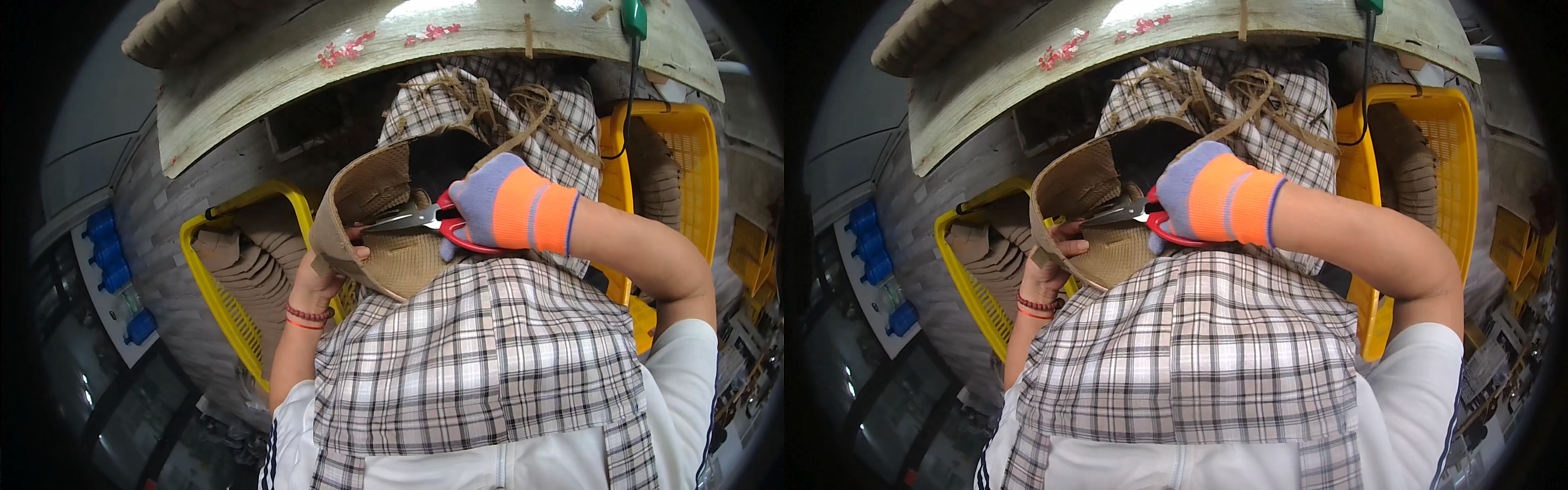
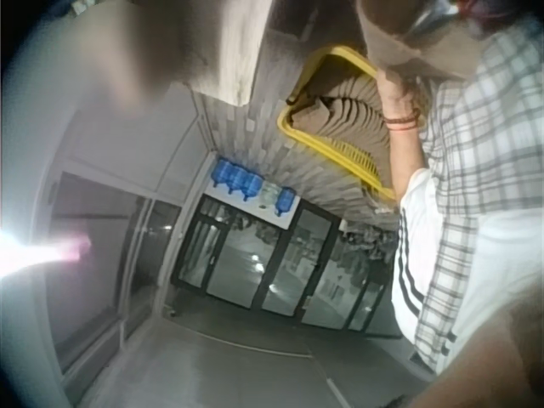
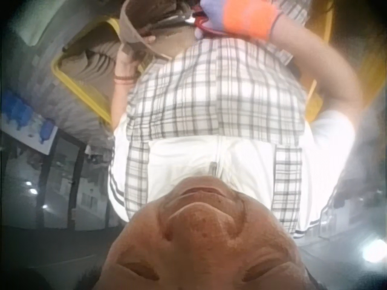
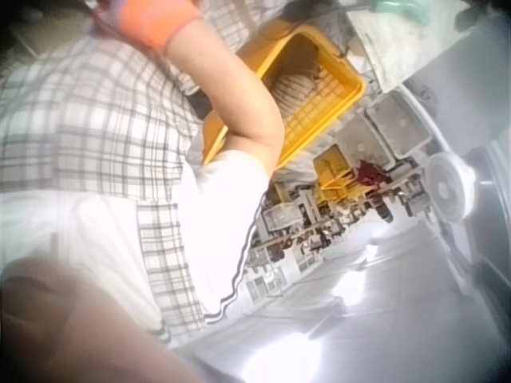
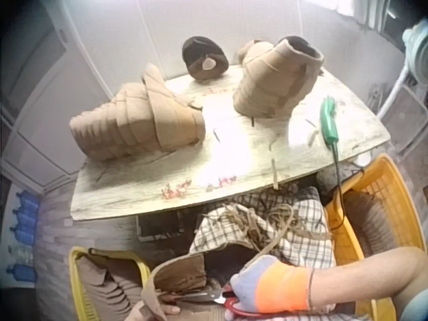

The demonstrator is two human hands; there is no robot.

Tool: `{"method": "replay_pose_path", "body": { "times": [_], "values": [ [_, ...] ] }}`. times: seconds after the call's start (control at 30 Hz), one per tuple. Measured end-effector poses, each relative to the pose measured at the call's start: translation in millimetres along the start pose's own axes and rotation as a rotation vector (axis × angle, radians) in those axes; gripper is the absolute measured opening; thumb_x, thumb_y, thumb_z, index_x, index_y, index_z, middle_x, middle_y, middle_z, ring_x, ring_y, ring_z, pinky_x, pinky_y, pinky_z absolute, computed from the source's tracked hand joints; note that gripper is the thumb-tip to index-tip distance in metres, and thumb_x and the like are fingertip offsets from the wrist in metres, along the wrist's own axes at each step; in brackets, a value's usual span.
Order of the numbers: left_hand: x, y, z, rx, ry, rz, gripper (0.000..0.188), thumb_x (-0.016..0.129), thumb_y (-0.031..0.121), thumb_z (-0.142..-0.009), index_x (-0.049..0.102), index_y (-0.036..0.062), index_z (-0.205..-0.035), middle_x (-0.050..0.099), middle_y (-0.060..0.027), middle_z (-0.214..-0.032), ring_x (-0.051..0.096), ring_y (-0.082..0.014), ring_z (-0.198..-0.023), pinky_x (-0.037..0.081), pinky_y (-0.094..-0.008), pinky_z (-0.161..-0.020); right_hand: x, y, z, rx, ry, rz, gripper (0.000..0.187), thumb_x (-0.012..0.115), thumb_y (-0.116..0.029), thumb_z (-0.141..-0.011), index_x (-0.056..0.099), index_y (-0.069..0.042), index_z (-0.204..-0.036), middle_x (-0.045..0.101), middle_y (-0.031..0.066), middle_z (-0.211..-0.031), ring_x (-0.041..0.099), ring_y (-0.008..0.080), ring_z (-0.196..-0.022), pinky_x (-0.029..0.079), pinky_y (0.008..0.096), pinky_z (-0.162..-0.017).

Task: The person repeatedly trims the edges of cylindrical cardboard parts using scissors, then stacks the finished pieces on the table and transfers them into a yellow basket. A green handheld tool is also used briefly on the parts.

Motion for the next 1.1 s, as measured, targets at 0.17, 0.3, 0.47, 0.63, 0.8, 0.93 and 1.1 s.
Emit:
{"method": "replay_pose_path", "body": {
  "times": [0.17, 0.3, 0.47, 0.63, 0.8, 0.93, 1.1],
  "values": [
    [13.6, 19.3, -1.5, 0.239, -0.008, 0.378, 0.034, 0.072, 0.002, -0.079, 0.062, -0.0018, -0.111, 0.064, -0.0118, -0.103, 0.064, -0.0247, -0.095, 0.053, -0.0333, -0.088, 9.3, 28.6, 11.3, -0.051, -0.096, -0.172, 0.071, 0.055, -0.074, -0.077, 0.072, -0.006, -0.086, 0.068, 0.0168, -0.074, 0.066, 0.034, -0.071, 0.051, 0.0425, -0.062],
    [10.9, 24.3, -37.7, 0.573, -0.073, 0.272, 0.042, 0.044, 0.038, -0.1, 0.057, 0.0023, -0.119, 0.063, -0.0109, -0.103, 0.063, -0.0245, -0.095, 0.054, -0.0365, -0.086, 44.1, 55.0, 11.2, -0.095, -0.637, -0.875, 0.088, 0.034, -0.084, -0.081, 0.07, -0.004, -0.084, 0.057, 0.0058, -0.062, 0.057, 0.0167, -0.056, 0.046, 0.0321, -0.053],
    [16.6, 46.0, -72.5, 0.345, -0.297, 0.465, 0.043, 0.045, 0.032, -0.1, 0.053, 0.0002, -0.127, 0.06, -0.0125, -0.124, 0.058, -0.0236, -0.111, 0.048, -0.0375, -0.097, 40.5, 52.1, 7.8, -0.188, -0.73, -1.243, 0.105, 0.019, -0.085, -0.082, 0.065, 0.007, -0.103, 0.05, 0.0016, -0.061, 0.054, 0.0118, -0.056, 0.049, 0.0274, -0.05],
    [24.7, 57.0, -75.9, 0.294, -0.539, 0.587, 0.037, 0.045, 0.026, -0.1, 0.057, 0.0001, -0.124, 0.064, -0.0127, -0.118, 0.062, -0.0236, -0.104, 0.052, -0.037, -0.091, 46.6, 75.0, -3.5, -0.256, -0.552, -1.148, 0.089, 0.025, -0.075, -0.091, 0.068, 0.002, -0.103, 0.052, 0.0008, -0.062, 0.049, 0.01, -0.053, 0.043, 0.0247, -0.05],
    [22.5, 58.2, -75.9, 0.265, -0.284, 0.513, 0.033, 0.046, 0.019, -0.1, 0.058, 0.0004, -0.123, 0.065, -0.0113, -0.116, 0.063, -0.021, -0.102, 0.054, -0.0356, -0.09, 26.3, 76.9, -16.3, -0.36, -0.45, -0.904, 0.077, 0.028, -0.066, -0.097, 0.071, -0.002, -0.098, 0.051, -0.0002, -0.057, 0.047, 0.009, -0.05, 0.039, 0.0252, -0.048],
    [25.7, 60.5, -70.4, 0.279, -0.116, 0.358, 0.034, 0.046, 0.018, -0.1, 0.056, -0.0002, -0.126, 0.064, -0.0112, -0.118, 0.063, -0.0213, -0.104, 0.053, -0.0358, -0.091, 17.7, 66.8, -18.3, -0.317, -0.484, -0.9, 0.07, 0.036, -0.061, -0.097, 0.072, -0.002, -0.091, 0.05, 0.0012, -0.053, 0.048, 0.0108, -0.049, 0.04, 0.0263, -0.048],
    [17.3, 50.1, -81.0, 0.29, -0.369, 0.546, 0.034, 0.045, 0.018, -0.1, 0.055, -0.0002, -0.128, 0.062, -0.0108, -0.12, 0.062, -0.0207, -0.105, 0.053, -0.035, -0.091, 20.7, 68.1, -21.8, -0.419, -0.169, -0.67, 0.059, 0.048, -0.054, -0.096, 0.07, -0.001, -0.085, 0.053, 0.0036, -0.054, 0.049, 0.0129, -0.051, 0.041, 0.0302, -0.05]
  ]
}}
Point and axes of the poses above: each hand's wrist, its own z-axis away from the middle knuckle, its own x-axis out of the palm, y = z × x, the point moved 5 cm from there along -z, towards the middle knuckle
